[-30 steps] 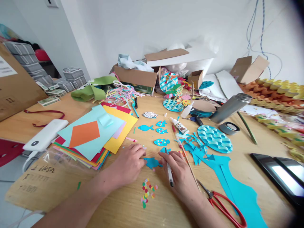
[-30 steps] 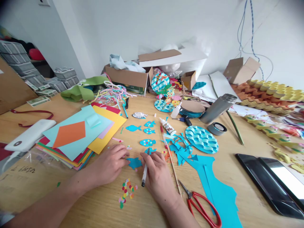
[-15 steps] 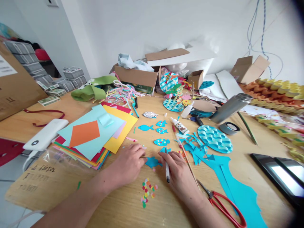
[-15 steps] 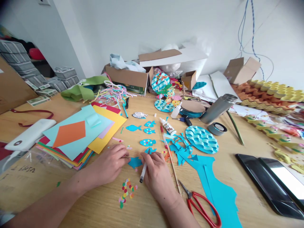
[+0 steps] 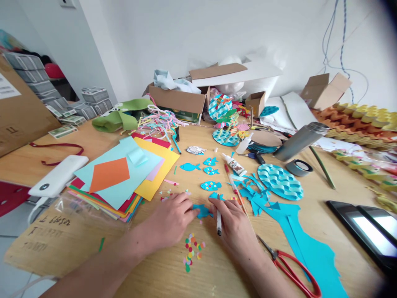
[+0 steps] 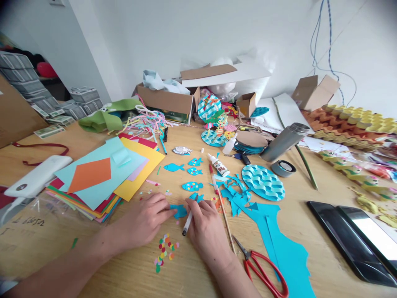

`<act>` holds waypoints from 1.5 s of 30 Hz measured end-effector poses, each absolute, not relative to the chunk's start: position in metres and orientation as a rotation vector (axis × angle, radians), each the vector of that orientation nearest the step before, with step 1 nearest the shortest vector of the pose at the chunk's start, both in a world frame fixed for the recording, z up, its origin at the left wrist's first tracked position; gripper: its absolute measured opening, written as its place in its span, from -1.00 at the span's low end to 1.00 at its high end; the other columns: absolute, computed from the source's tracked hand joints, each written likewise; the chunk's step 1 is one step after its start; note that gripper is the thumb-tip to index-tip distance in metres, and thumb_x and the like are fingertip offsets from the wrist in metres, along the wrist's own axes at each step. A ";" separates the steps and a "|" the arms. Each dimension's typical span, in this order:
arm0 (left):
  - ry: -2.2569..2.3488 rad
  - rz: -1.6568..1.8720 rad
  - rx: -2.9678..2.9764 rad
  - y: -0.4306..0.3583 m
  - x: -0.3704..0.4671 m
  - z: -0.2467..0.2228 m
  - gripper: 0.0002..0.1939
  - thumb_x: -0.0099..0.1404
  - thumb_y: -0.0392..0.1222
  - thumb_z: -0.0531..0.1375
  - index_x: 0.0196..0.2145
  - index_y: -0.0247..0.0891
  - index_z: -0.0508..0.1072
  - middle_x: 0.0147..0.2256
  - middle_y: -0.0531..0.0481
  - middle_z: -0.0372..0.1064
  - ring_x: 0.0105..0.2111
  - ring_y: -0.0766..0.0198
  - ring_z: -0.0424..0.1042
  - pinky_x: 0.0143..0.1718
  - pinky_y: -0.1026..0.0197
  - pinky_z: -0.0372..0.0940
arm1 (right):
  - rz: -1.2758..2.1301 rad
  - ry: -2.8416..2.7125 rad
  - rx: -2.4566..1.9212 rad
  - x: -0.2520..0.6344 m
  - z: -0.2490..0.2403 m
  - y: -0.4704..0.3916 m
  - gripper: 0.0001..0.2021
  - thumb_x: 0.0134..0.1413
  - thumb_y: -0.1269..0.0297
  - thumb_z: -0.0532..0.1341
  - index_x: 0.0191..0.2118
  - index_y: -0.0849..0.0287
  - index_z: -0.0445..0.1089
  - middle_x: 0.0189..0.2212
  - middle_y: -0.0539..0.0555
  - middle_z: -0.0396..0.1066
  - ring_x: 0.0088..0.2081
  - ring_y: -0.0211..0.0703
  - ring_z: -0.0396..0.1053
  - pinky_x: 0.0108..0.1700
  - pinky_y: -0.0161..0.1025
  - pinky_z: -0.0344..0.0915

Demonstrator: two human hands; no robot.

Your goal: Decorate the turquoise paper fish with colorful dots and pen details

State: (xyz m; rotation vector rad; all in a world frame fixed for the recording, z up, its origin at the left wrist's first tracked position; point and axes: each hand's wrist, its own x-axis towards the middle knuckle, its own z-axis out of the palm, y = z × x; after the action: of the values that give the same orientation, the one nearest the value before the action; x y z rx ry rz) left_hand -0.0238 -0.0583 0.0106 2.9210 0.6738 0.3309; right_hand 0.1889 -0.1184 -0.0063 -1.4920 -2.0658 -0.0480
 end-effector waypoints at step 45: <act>0.742 0.213 2.884 -0.063 -0.024 0.008 -0.66 0.44 -0.32 0.07 0.07 -0.11 0.49 0.04 -0.16 0.31 0.17 -0.07 0.22 0.14 -0.14 0.25 | 1.047 -0.904 -1.363 0.170 -0.013 -0.103 -0.55 -0.10 -0.14 0.42 -0.39 0.18 0.40 -0.66 -0.01 0.38 -0.68 -0.23 0.31 -0.66 -0.34 0.23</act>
State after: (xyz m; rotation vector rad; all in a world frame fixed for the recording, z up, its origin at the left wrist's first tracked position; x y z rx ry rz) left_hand -0.0237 -0.0634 0.0084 2.8838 0.7416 0.2130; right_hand 0.1695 -0.1034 -0.0132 -1.3631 -0.9040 1.0471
